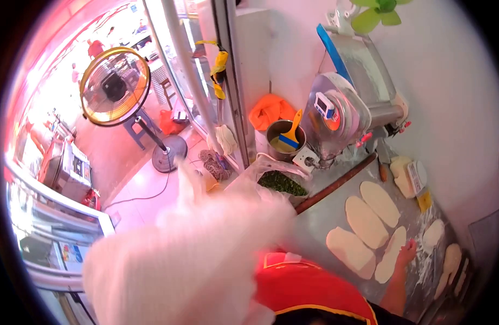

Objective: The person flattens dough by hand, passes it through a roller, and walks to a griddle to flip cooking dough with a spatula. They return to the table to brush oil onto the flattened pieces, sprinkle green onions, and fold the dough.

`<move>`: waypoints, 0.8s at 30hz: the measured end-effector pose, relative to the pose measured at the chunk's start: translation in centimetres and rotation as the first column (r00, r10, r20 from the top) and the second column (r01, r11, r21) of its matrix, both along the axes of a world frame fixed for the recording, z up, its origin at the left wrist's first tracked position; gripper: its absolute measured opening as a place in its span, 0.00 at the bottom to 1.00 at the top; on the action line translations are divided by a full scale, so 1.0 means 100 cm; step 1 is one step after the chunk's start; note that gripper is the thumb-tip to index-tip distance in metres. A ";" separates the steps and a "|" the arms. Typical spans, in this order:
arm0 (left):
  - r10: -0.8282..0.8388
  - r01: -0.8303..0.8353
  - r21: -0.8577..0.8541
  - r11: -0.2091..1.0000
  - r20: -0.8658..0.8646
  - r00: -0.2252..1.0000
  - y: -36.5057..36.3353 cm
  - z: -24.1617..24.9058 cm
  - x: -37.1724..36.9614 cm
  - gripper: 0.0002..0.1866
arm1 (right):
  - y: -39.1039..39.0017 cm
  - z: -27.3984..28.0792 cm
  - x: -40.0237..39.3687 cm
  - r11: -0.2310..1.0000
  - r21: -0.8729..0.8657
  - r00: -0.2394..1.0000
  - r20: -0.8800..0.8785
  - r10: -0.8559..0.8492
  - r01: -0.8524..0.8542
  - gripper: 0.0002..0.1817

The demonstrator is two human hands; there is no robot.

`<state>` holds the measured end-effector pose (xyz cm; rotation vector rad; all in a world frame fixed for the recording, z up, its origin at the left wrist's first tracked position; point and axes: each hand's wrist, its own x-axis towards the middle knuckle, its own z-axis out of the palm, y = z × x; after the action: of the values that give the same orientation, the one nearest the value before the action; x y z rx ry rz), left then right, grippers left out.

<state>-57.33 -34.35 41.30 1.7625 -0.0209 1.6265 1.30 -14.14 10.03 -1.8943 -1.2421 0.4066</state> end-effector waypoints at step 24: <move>-0.073 0.071 -0.022 0.997 -0.175 0.982 -0.025 0.008 0.125 0.14 | 0.026 -0.039 -0.033 0.978 0.080 0.979 -0.042 0.199 -0.195 0.09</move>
<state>-44.87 -36.86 42.10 1.8651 0.0106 1.4117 -2.04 -11.58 6.15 -1.6935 -1.3976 0.5009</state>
